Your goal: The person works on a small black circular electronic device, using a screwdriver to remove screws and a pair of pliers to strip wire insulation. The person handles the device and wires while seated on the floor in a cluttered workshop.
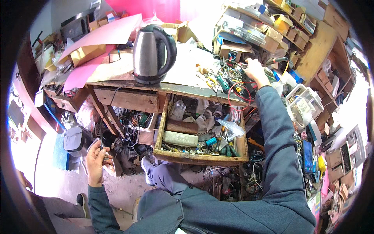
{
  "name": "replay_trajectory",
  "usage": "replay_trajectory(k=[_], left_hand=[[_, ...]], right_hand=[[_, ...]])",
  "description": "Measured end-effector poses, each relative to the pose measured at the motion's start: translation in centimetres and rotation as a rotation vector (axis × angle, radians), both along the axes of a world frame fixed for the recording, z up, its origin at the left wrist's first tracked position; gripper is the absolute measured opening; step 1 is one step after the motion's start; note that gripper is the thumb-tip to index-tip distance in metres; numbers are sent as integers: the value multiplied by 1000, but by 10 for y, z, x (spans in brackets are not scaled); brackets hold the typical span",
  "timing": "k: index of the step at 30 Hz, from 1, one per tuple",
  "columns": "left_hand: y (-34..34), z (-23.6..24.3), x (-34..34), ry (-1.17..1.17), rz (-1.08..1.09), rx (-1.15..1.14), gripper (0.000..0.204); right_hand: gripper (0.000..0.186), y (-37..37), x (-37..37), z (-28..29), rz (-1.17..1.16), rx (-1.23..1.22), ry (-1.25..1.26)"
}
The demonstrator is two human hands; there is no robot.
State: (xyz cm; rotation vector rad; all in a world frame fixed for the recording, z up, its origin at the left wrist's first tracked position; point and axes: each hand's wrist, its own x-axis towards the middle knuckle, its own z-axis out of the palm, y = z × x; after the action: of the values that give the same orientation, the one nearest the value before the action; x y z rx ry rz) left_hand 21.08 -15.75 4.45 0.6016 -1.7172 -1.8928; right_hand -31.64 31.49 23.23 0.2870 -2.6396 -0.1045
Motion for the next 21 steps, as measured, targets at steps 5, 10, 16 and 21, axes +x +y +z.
replay_trajectory(k=[5, 10, 16, 21], left_hand=[[-5, -46, 17, -113, 2, 68, 42], [8, -73, 0, -155, -59, 142, 42], [37, -68, 0, -174, -125, 198, 49], [32, -91, 19, -212, -100, 179, 47]], right_hand=[[12, -62, 43, -16, 304, 155, 371], [28, -134, 64, -45, 675, 45, -71], [33, -174, 68, -58, 732, 256, -52], [23, -189, 53, -66, 637, 431, -140]])
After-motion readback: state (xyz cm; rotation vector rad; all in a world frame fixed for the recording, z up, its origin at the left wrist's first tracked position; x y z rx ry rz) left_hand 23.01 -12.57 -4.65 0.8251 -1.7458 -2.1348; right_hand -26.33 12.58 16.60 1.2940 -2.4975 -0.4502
